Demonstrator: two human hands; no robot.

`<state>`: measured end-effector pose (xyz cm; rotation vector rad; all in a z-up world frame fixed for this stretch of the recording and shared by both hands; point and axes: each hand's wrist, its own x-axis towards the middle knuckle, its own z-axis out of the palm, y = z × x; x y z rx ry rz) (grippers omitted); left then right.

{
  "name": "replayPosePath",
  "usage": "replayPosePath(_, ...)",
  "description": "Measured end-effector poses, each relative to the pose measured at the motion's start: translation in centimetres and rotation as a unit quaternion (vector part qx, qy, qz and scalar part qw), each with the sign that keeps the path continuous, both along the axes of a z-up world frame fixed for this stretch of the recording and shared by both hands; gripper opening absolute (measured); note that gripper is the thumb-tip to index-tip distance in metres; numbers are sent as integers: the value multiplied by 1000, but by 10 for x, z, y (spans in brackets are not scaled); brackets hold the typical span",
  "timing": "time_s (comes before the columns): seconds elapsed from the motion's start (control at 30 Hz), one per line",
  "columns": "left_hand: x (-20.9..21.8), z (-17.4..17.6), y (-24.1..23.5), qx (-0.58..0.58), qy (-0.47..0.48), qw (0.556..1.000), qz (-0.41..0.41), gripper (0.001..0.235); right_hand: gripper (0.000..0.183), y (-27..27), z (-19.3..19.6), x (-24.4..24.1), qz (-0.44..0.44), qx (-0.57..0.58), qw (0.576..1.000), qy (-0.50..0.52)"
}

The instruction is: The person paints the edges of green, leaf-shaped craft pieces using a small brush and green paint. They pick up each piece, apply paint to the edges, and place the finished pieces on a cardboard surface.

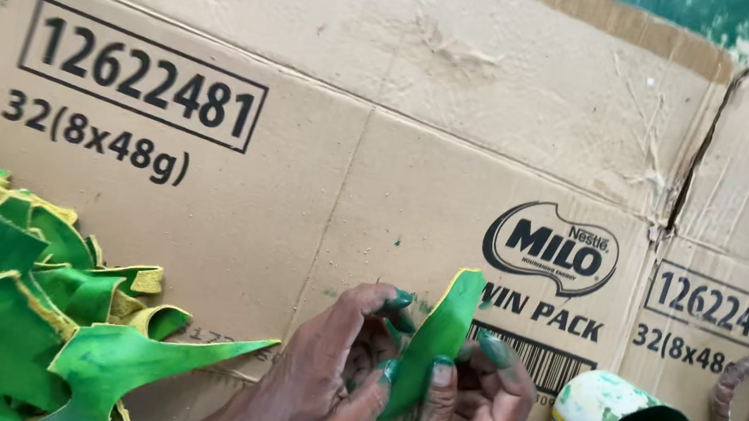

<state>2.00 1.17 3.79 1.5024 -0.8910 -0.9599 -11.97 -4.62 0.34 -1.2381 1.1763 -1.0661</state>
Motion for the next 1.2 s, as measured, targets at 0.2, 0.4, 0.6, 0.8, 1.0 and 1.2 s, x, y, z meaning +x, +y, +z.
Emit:
replayPosePath(0.2,5,18,-5,-51,-41,997,-36,66,48,0,4,-3,23,14,1000,6)
replayPosePath(0.4,9,27,-8,-26,17,998,-52,61,51,-7,13,4,37,29,998,34)
replayPosePath(0.6,8,13,5,39,167,982,-85,75,59,-31,26,-4,107,87,987,-77)
replayPosePath(0.8,13,20,4,133,13,975,-175,85,58,-35,27,0,77,50,992,-84)
replayPosePath(1.0,11,19,2,1,31,984,-173,79,42,-33,21,-4,76,40,995,-59)
replayPosePath(1.2,8,20,-6,65,73,986,-133,66,49,-36,17,-4,135,67,960,-237)
